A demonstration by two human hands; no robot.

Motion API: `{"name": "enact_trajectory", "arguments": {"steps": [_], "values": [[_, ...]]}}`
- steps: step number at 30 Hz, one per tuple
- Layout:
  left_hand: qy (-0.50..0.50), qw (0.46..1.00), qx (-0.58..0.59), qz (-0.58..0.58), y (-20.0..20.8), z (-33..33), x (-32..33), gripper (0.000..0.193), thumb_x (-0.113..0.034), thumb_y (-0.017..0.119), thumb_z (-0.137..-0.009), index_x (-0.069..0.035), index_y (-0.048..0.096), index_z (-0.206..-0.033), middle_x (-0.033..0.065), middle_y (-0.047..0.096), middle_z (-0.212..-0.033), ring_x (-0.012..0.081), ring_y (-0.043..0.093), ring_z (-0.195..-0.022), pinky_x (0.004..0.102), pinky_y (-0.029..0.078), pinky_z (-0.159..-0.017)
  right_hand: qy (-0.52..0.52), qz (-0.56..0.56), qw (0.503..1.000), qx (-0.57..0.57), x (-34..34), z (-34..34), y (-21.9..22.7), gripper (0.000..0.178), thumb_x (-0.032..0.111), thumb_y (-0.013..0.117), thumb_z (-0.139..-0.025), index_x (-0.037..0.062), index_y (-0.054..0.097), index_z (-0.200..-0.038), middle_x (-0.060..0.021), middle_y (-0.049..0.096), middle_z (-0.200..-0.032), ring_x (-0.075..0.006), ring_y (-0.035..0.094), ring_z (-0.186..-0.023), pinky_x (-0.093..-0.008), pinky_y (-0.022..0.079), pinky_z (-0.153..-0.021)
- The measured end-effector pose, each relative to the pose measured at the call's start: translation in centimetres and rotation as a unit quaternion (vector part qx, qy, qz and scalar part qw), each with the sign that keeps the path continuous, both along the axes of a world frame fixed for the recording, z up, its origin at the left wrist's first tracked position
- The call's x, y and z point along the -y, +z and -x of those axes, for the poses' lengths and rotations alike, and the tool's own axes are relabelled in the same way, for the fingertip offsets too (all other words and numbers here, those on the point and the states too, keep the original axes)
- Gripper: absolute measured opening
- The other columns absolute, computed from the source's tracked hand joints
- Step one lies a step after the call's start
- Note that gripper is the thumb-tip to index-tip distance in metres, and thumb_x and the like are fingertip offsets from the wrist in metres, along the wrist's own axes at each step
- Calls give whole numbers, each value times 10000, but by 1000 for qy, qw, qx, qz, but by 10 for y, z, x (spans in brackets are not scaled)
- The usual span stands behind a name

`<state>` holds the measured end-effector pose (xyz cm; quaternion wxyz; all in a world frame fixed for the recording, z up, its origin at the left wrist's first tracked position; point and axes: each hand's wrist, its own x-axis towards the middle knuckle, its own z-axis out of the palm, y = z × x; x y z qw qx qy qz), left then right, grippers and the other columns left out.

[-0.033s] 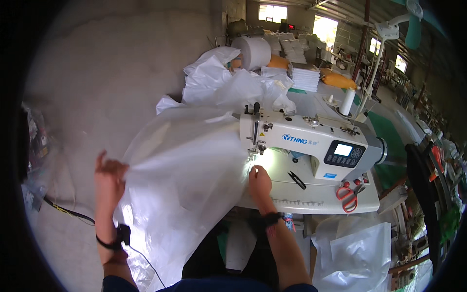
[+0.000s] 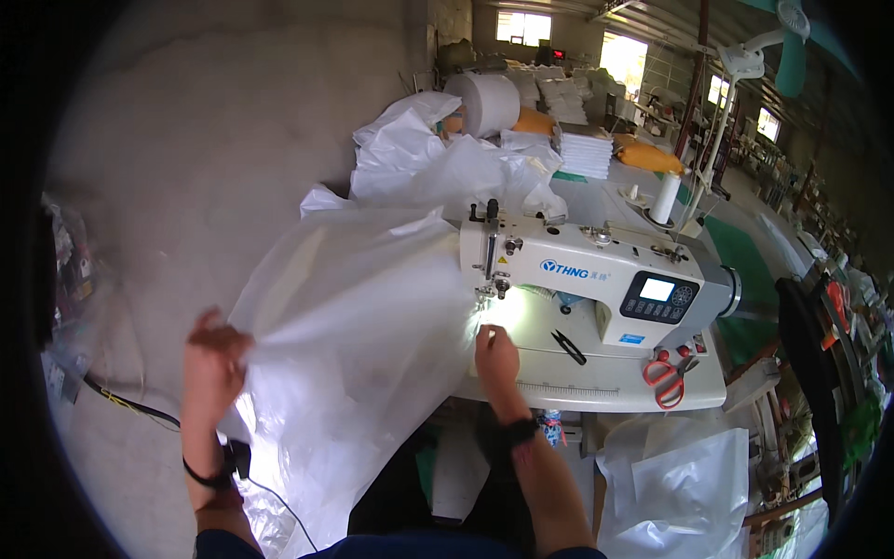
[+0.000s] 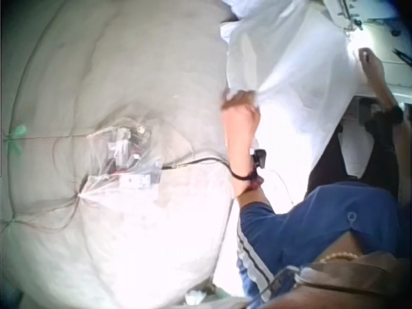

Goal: Sewing together large white plastic sheets using an industrial sewing machine.

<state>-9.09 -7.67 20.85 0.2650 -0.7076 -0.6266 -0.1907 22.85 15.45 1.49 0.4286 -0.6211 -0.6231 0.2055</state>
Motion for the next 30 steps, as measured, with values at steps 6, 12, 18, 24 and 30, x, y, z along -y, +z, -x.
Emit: {"name": "enact_trajectory", "arguments": {"steps": [6, 12, 18, 24, 30], "values": [[-293, 770, 69, 563, -89, -84, 27, 189, -241, 547, -886, -76, 636, -872, 168, 642, -779, 365, 650, -756, 449, 517, -646, 311, 386, 673, -548, 105, 17, -29, 345, 317, 493, -990, 11, 651, -1003, -107, 680, -897, -211, 666, -725, -320, 527, -610], [-345, 741, 112, 565, -165, -176, -2, 251, -271, 533, -938, -46, 627, -877, 222, 631, -770, 384, 643, -736, 451, 515, -669, 376, 63, 924, 39, 97, 35, -130, 138, 133, 544, -887, 39, 644, -898, -98, 650, -813, -225, 634, -699, -359, 509, -626], [36, 995, 45, 86, -155, -131, -127, 580, -552, 582, -867, -221, 533, -1341, 109, 382, -1489, 390, 282, -1396, 728, 230, -1014, 363, 334, 870, 10, 111, -8, -91, 286, 274, 547, -929, 26, 652, -1027, -103, 677, -944, -216, 658, -875, -354, 532, -755], [148, 942, 195, 231, -205, -61, -127, 589, -578, 525, -898, -289, 461, -1407, 30, 320, -1542, 344, 191, -1451, 756, 188, -1018, 423, 418, 725, -348, 117, -50, -85, 419, 341, 449, -1020, 24, 601, -1247, -100, 656, -1178, -213, 635, -1058, -366, 513, -913], [168, 928, 129, 308, -195, -41, -153, 600, -594, 483, -904, -296, 440, -1423, 12, 278, -1564, 325, 185, -1455, 756, 179, -1026, 464, 164, 840, -228, 78, 55, -135, 321, 263, 514, -972, 65, 641, -1191, -120, 680, -1089, -241, 654, -988, -377, 505, -898]]}}
